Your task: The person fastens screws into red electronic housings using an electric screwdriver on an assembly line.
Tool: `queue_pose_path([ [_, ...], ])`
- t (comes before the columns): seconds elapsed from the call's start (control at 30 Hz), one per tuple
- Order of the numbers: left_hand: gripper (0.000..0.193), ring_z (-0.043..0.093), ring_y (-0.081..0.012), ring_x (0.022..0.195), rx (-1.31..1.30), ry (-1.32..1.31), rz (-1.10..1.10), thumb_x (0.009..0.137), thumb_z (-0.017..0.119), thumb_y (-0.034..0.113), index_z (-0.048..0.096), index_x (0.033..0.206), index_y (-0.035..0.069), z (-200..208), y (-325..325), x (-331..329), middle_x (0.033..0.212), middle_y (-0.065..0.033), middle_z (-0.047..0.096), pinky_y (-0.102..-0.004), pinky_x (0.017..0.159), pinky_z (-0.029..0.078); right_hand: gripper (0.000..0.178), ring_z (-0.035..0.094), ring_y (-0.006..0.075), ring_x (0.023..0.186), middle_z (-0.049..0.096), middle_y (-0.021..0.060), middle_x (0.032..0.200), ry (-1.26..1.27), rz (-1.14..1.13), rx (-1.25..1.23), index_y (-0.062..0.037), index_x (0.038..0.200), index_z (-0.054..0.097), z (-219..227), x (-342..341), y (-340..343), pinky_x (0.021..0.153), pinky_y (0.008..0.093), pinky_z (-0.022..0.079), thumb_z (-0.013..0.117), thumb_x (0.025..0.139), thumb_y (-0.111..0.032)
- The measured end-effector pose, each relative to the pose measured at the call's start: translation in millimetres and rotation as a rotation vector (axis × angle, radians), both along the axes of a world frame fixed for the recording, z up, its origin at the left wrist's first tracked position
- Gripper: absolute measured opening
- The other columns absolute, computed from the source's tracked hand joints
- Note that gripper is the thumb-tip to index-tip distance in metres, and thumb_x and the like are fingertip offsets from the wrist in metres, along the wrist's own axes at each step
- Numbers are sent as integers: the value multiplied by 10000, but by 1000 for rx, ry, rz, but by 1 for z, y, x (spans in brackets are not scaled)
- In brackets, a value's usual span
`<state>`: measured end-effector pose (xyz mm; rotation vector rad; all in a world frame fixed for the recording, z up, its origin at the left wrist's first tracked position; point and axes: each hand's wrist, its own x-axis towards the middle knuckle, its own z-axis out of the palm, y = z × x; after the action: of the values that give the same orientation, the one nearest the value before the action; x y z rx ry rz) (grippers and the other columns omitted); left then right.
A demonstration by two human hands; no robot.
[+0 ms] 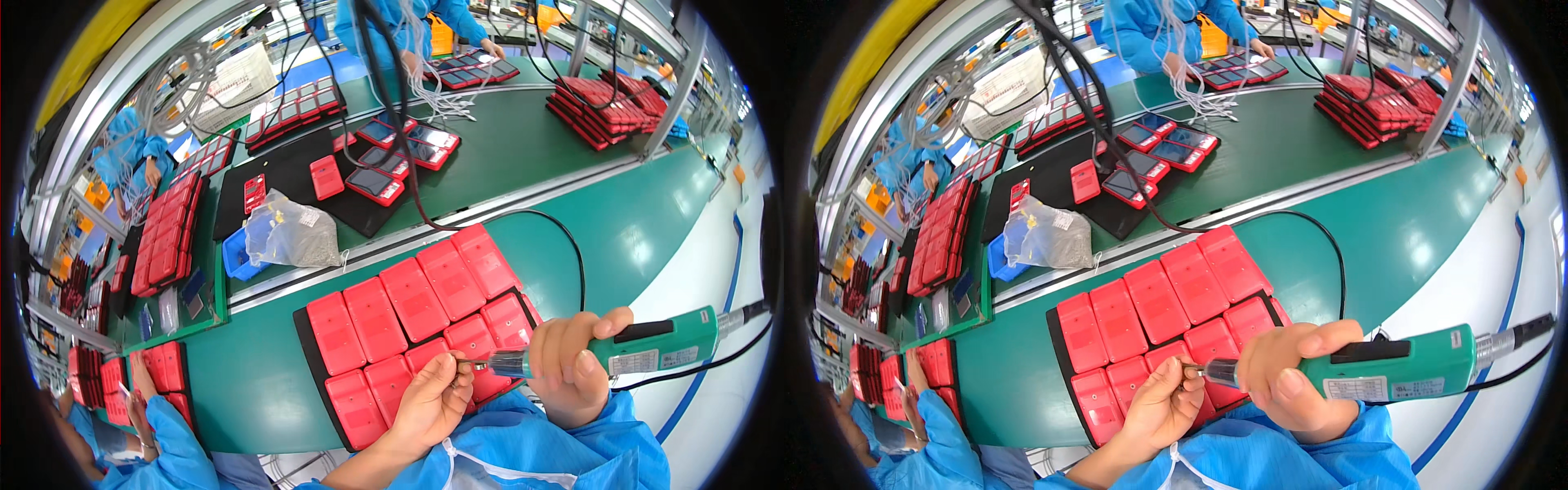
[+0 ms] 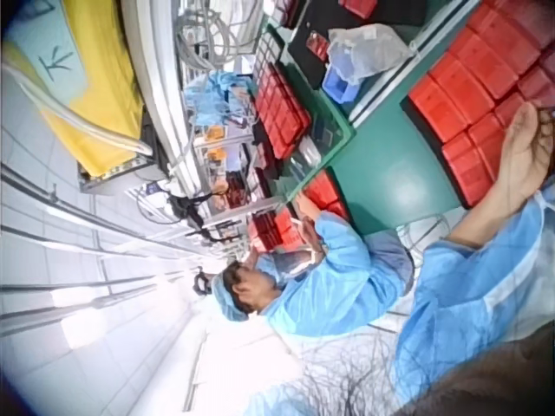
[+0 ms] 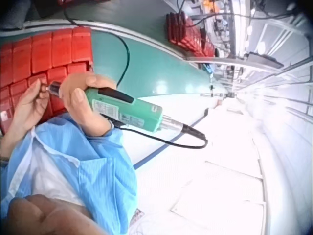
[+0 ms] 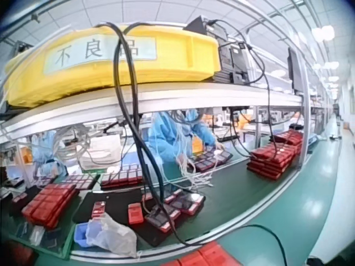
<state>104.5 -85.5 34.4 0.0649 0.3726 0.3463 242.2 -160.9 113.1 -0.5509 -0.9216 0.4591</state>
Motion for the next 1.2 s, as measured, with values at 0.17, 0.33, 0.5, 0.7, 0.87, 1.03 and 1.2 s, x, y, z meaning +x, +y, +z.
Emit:
queue_pose_path([
  [0.17, 218, 408, -98, 621, -35, 43, 77, 887, 443, 210, 549, 871, 20, -2, -8, 6, 773, -42, 494, -177, 500, 352, 296, 447, 164, 434, 436, 49, 555, -97, -8, 8, -105, 1004, 355, 1, 10, -17, 419, 340, 395, 497, 769, 4],
  [0.33, 202, 387, -114, 579, 45, 29, -6, 896, 417, 182, 515, 906, 6, -3, -21, -1, 737, -64, 470, -188, 461, 307, 287, 444, 146, 393, 451, 28, 529, 59, -124, 76, -113, 987, 364, 2, 23, -43, 404, 302, 403, 532, 768, -36],
  [0.5, 211, 395, -102, 573, 196, 190, -109, 888, 439, 186, 522, 919, -5, -9, -38, -3, 781, -85, 519, -181, 469, 302, 267, 458, 139, 397, 441, 20, 527, 43, 30, 21, -108, 984, 363, -8, 23, -57, 391, 294, 413, 516, 781, -26],
  [0.7, 217, 384, -93, 551, 372, 196, -150, 886, 446, 200, 526, 909, -1, -11, -51, -5, 750, -81, 536, -182, 478, 294, 271, 494, 141, 423, 445, 30, 544, -43, 153, 99, -91, 982, 354, -12, 22, -64, 391, 284, 437, 503, 778, 7],
  [0.87, 228, 371, -68, 549, 497, 102, -149, 901, 428, 213, 521, 940, 8, -22, -56, -14, 756, -68, 535, -186, 473, 275, 204, 487, 99, 359, 477, 9, 488, -125, 60, 168, -66, 969, 399, -12, 10, -60, 348, 214, 435, 530, 814, -57],
  [1.03, 225, 362, -66, 538, 542, 106, -176, 906, 416, 206, 517, 944, 9, -22, -60, -18, 743, -62, 527, -189, 473, 282, 227, 500, 129, 395, 481, 41, 524, -124, 99, 152, -59, 946, 392, -14, 5, -69, 373, 252, 444, 526, 774, 1],
  [1.2, 256, 321, -64, 487, 615, 181, -168, 910, 395, 240, 498, 898, 6, -10, -65, -15, 605, -26, 429, -181, 433, 250, 265, 500, 157, 415, 480, 69, 533, -89, 130, 141, -49, 920, 393, -14, 1, -75, 388, 284, 444, 532, 724, 62],
])
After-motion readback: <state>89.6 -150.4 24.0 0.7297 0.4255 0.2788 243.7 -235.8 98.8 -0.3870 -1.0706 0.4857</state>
